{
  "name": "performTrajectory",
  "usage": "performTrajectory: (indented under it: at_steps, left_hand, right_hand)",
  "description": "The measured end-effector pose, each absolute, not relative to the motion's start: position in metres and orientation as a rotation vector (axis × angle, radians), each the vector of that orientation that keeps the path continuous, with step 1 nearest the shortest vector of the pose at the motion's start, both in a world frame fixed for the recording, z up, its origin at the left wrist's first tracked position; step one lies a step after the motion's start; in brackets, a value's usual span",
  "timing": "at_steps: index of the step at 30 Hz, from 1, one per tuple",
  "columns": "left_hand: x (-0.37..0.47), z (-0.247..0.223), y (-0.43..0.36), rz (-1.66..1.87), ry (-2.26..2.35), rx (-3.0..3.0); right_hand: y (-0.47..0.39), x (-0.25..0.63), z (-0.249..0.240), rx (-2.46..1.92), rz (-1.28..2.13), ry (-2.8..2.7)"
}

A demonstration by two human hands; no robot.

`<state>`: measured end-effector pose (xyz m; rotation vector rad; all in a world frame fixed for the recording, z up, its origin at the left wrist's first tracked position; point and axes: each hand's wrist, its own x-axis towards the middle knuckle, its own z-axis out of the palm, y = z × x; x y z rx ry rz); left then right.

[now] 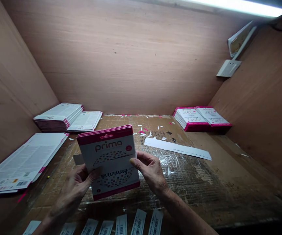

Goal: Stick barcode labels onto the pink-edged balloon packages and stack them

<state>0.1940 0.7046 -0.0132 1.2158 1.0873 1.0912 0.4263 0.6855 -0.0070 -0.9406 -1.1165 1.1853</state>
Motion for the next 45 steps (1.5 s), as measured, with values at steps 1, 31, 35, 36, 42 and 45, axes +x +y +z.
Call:
performTrajectory:
  at_steps: [1, 31, 35, 36, 42, 45]
  left_hand:
    - [0.194, -0.013, 0.705, 1.11, 1.085, 1.198]
    - [0.201, 0.011, 0.698, 1.167, 1.138, 1.262]
    - [0.201, 0.011, 0.699, 1.129, 1.126, 1.265]
    - [0.201, 0.009, 0.7, 1.123, 1.121, 1.268]
    - [0.206, -0.003, 0.699, 1.128, 1.143, 1.136]
    - [0.207, -0.005, 0.697, 1.116, 1.138, 1.111]
  right_hand:
    - [0.686, 0.429, -0.007, -0.939, 1.117, -1.19]
    - [0.7, 0.467, 0.011, -0.96, -0.348, -1.939]
    - [0.702, 0.464, 0.01, -0.998, -0.315, -1.965]
    - [0.702, 0.463, 0.01, -1.008, -0.321, -1.958]
    - [0.692, 0.451, -0.004, -1.304, -0.439, -1.677]
    - [0.686, 0.446, -0.01, -1.279, -0.131, -1.725]
